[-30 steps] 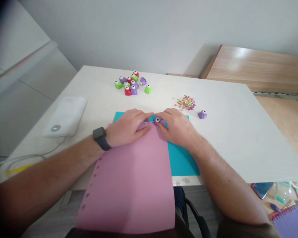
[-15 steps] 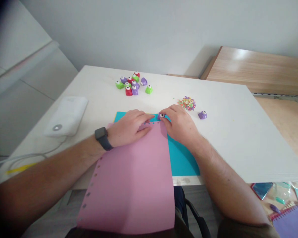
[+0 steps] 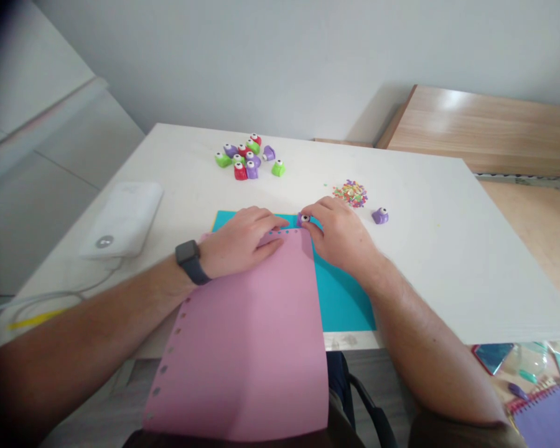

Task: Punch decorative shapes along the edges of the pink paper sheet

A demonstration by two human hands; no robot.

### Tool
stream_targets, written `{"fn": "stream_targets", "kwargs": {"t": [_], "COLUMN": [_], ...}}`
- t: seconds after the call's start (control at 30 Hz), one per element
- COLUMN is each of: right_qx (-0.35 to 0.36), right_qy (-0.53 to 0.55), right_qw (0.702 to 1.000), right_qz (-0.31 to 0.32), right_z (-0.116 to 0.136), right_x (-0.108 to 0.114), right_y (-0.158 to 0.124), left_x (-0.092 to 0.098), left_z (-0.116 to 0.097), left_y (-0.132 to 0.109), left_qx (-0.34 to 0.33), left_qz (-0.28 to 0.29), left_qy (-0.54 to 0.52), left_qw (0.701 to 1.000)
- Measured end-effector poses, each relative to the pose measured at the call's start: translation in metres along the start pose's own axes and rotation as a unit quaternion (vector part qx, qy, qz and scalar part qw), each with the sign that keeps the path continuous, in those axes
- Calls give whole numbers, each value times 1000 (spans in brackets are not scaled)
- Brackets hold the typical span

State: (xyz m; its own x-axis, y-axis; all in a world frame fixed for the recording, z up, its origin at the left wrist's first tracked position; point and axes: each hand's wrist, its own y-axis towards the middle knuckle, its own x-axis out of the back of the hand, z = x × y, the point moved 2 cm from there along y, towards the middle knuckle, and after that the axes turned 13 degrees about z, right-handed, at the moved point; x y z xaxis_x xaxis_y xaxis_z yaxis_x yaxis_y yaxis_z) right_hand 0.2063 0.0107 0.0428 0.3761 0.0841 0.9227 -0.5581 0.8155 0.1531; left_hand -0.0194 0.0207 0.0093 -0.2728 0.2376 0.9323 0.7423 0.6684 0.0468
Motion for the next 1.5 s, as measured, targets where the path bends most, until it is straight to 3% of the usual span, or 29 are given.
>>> {"fn": "stream_targets", "kwargs": {"t": [1.5], "right_qx": [18], "right_qy": [-19], "right_qw": [1000], "right_qz": [16], "right_z": [-2], "right_x": [1], "right_y": [-1], "left_x": [1], "left_z": [0], "left_y": [1], "left_qx": [-4], "left_qz": [18], "left_qy": [-4], "left_qw": [1000]}}
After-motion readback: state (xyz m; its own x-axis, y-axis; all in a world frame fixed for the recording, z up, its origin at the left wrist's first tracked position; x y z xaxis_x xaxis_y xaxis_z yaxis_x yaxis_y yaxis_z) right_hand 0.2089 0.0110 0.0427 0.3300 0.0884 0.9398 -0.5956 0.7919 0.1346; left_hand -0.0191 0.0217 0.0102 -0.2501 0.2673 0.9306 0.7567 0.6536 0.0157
